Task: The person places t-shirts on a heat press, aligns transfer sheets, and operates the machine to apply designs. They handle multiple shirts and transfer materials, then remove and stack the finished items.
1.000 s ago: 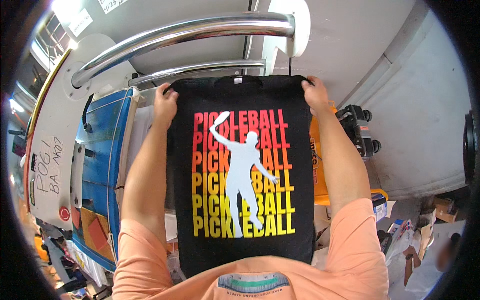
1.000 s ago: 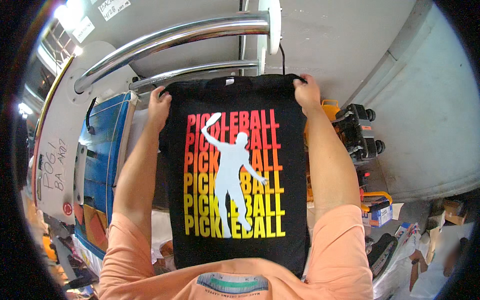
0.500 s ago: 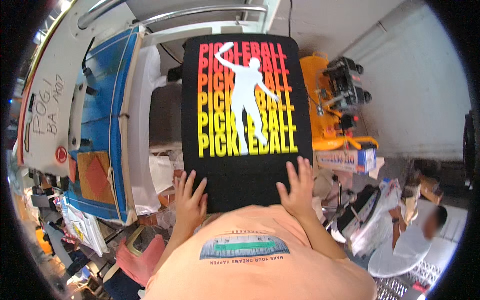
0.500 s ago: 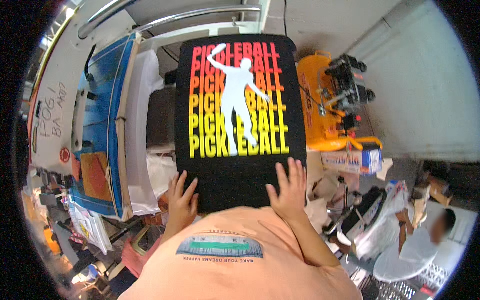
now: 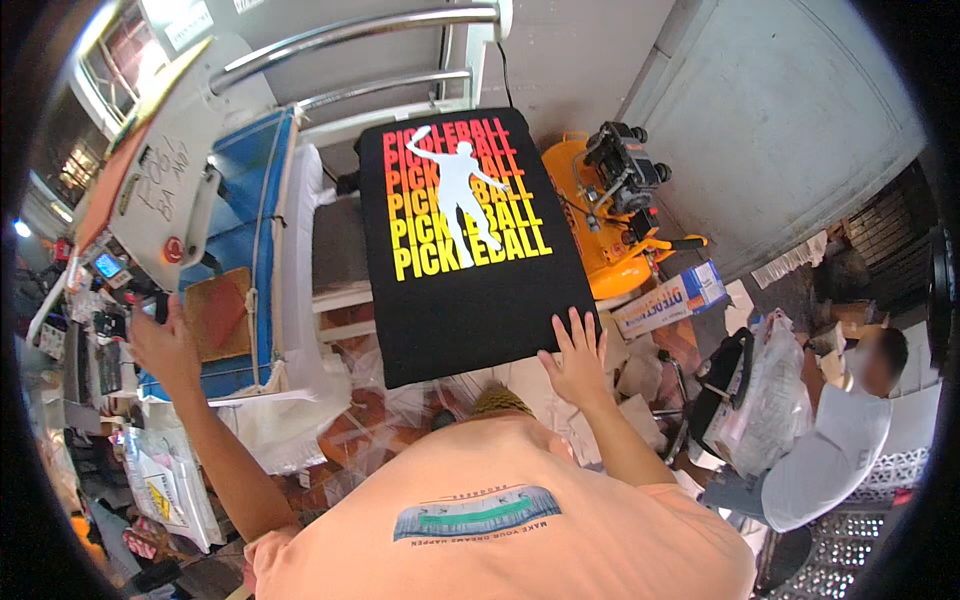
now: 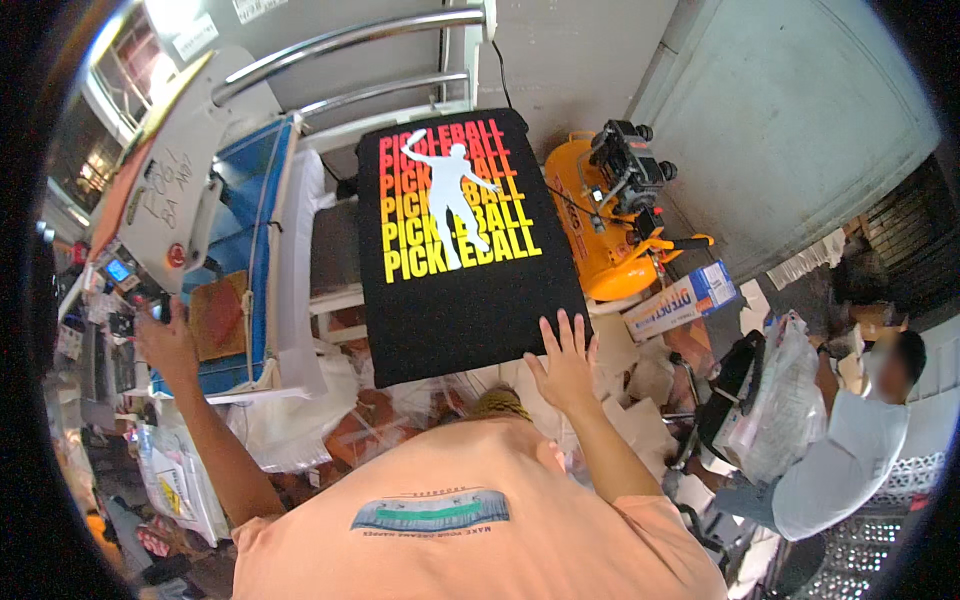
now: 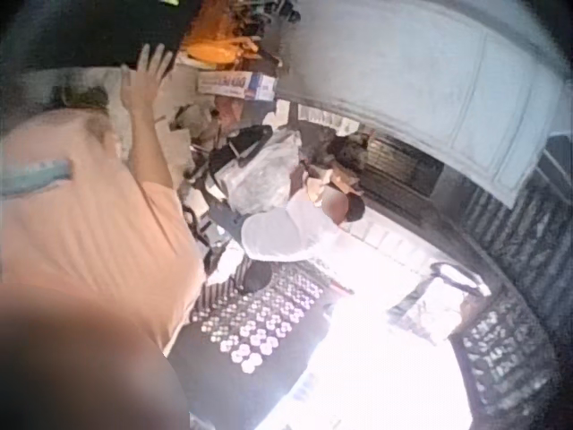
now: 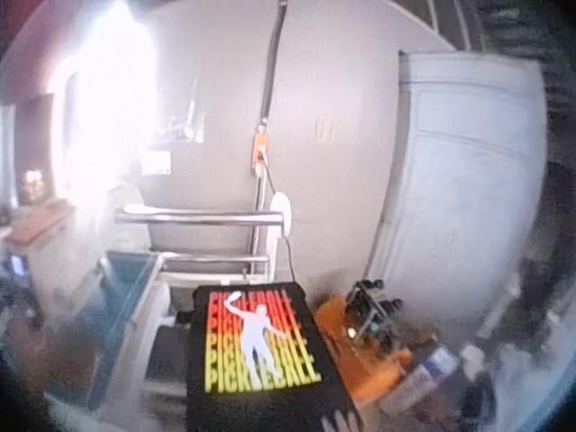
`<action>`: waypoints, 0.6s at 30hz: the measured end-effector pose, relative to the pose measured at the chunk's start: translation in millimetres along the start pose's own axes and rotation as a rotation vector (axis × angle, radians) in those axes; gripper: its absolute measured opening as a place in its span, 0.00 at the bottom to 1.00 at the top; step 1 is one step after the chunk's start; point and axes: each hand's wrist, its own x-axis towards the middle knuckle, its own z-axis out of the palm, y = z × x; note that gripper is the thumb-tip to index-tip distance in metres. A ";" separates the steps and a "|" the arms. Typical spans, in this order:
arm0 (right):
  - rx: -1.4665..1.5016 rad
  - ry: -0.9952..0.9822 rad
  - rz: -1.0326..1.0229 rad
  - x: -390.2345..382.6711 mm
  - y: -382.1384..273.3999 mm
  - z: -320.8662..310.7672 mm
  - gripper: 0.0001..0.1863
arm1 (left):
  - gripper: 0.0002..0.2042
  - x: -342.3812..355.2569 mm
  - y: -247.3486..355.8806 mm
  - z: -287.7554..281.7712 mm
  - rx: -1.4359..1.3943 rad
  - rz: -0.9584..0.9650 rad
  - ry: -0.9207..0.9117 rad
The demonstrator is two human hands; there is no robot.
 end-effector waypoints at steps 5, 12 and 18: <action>0.211 0.166 -0.009 -58.5 12.4 28.5 0.33 | 0.37 15.5 -21.5 24.4 0.267 -0.072 -0.174; 0.474 0.118 0.094 -124.9 89.0 49.4 0.18 | 0.38 26.1 -1.6 26.8 0.287 -0.208 -0.208; 0.750 0.034 0.067 -88.2 68.9 16.4 0.11 | 0.33 -11.4 42.4 -5.7 0.346 -0.043 -0.227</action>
